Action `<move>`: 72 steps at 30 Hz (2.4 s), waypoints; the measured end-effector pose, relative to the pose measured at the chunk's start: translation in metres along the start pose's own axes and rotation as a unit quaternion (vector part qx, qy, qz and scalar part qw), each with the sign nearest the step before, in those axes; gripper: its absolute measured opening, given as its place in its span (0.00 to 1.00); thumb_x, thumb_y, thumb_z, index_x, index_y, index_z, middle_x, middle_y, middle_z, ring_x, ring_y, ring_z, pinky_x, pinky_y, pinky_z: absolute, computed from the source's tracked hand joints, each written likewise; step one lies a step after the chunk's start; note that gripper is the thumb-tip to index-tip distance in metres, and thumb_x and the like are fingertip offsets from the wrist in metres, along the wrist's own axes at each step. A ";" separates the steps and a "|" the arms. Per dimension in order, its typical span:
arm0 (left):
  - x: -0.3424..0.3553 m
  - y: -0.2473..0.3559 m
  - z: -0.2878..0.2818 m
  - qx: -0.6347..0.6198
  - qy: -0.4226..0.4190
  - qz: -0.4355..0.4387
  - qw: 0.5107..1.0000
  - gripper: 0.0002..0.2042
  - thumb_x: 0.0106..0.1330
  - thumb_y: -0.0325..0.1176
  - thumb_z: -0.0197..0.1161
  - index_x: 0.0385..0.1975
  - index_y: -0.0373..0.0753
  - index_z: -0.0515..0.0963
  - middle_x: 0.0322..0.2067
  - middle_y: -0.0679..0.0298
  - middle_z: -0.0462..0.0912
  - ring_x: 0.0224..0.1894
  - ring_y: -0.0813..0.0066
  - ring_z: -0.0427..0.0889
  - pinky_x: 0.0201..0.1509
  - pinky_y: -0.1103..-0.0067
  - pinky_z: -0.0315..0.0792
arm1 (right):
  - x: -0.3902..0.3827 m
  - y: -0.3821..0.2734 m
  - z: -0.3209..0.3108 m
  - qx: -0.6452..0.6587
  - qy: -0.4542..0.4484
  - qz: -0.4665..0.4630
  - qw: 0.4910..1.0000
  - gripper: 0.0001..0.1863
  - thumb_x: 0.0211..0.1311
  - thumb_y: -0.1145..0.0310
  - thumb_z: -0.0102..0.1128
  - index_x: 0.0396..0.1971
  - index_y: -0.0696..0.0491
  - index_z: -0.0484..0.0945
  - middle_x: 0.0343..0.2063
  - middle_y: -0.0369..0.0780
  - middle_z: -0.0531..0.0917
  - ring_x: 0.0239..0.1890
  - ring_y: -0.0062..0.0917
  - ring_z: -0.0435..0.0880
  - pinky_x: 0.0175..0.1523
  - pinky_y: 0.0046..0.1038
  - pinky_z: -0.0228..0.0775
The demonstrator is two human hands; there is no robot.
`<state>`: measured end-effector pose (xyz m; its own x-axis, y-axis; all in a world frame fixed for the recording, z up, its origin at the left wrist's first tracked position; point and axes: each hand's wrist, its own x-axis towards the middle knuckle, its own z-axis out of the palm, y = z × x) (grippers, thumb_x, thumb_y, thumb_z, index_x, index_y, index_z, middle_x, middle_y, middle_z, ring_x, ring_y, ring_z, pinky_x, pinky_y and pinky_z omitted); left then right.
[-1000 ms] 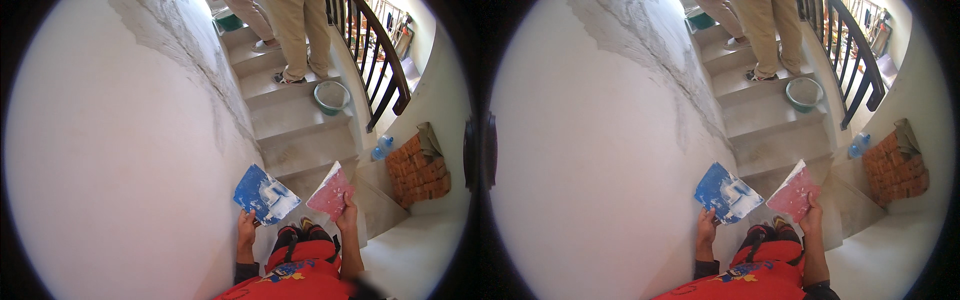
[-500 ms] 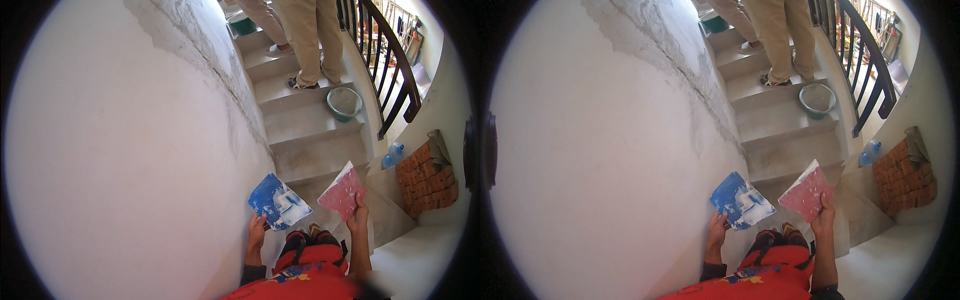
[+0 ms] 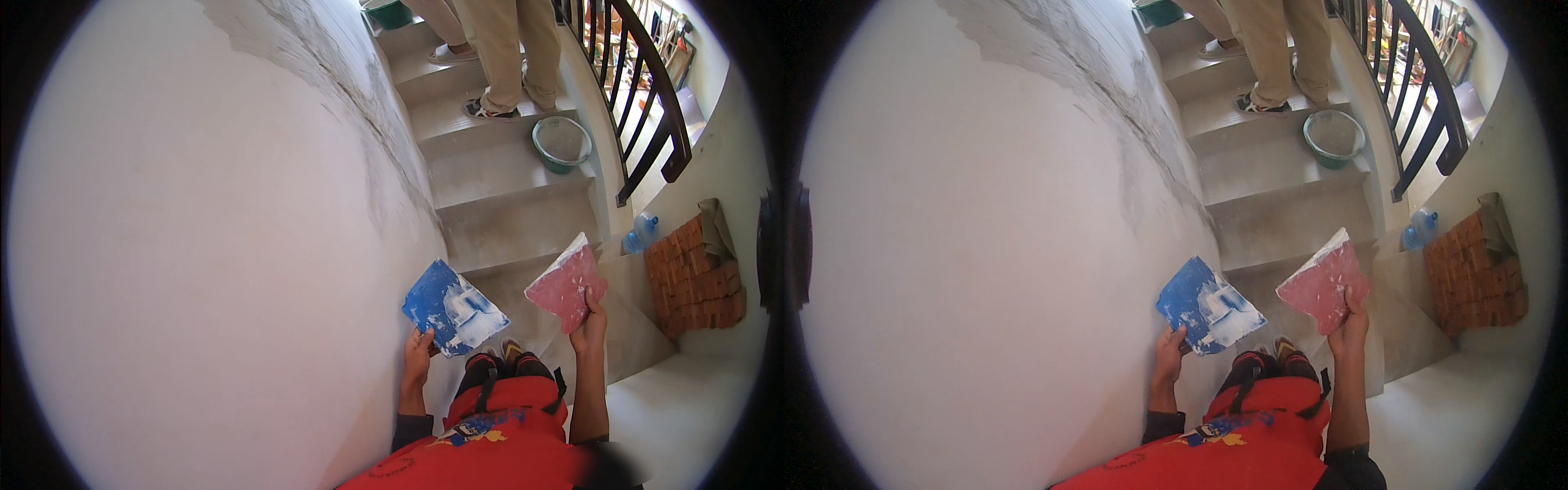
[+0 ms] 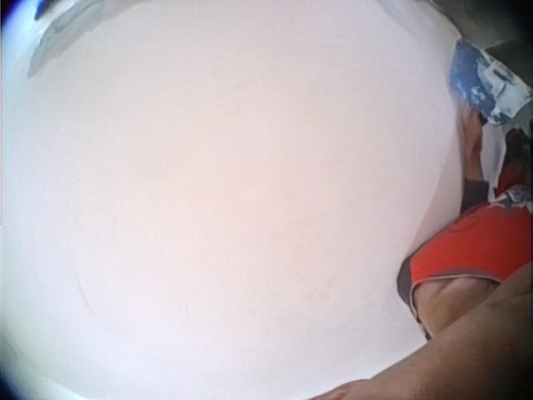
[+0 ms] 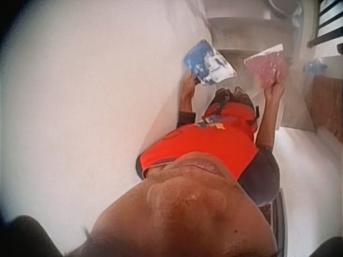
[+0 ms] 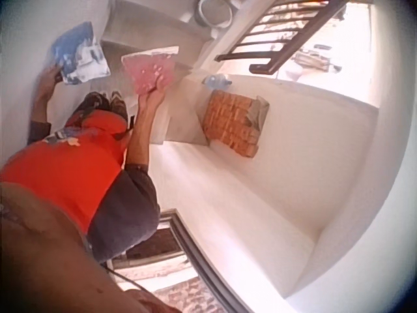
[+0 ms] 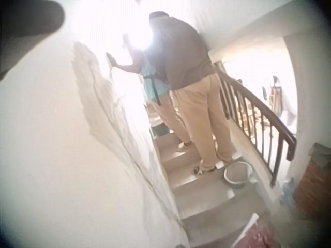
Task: The person applies white plaster to a wall using a trowel and a hawk. They repeatedly scoop plaster from a bucket and spread it onto the wall surface, smoothing it out with the trowel. The task involves standing on a staircase and working on a vertical surface.
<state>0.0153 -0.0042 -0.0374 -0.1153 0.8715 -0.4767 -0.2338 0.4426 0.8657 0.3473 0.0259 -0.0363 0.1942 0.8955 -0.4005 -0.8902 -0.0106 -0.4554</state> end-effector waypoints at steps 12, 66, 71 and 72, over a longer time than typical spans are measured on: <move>0.000 0.003 -0.004 -0.008 -0.005 0.000 1.000 0.14 0.67 0.35 0.51 0.46 0.34 0.71 0.37 0.63 0.79 0.35 0.75 0.80 0.42 0.77 0.75 | 0.002 0.007 0.010 0.004 0.014 0.011 1.000 0.21 0.62 0.67 0.50 0.54 0.56 0.64 0.49 0.41 0.73 0.51 0.30 0.73 0.58 0.34 0.62; -0.029 0.034 0.013 -0.100 0.064 -0.046 0.992 0.14 0.63 0.34 0.52 0.45 0.34 0.71 0.42 0.60 0.78 0.43 0.69 0.77 0.49 0.68 0.71 | 0.092 0.025 0.238 -0.210 -0.200 -0.069 0.955 0.15 0.59 0.70 0.55 0.45 0.60 0.72 0.38 0.37 0.79 0.39 0.18 0.77 0.45 0.21 0.67; -0.049 0.037 0.035 -0.126 0.084 0.011 0.988 0.14 0.63 0.33 0.52 0.45 0.34 0.71 0.42 0.60 0.78 0.41 0.69 0.78 0.48 0.69 0.71 | 0.094 0.048 0.307 -0.292 -0.344 -0.264 0.852 0.17 0.59 0.68 0.54 0.47 0.61 0.73 0.41 0.40 0.80 0.42 0.22 0.78 0.47 0.23 0.67; -0.046 0.029 0.038 -0.132 0.092 0.016 0.987 0.14 0.63 0.33 0.52 0.45 0.34 0.71 0.42 0.60 0.78 0.41 0.69 0.78 0.48 0.69 0.71 | 0.090 0.055 0.322 -0.303 -0.370 -0.350 0.805 0.17 0.60 0.68 0.53 0.47 0.61 0.72 0.42 0.42 0.81 0.42 0.23 0.78 0.47 0.24 0.67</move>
<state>0.0508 -0.0235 0.0160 -0.2952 0.8201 -0.4903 -0.4681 0.3232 0.8225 0.1831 0.2495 0.1588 0.0619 0.7944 0.6043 -0.2612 0.5972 -0.7584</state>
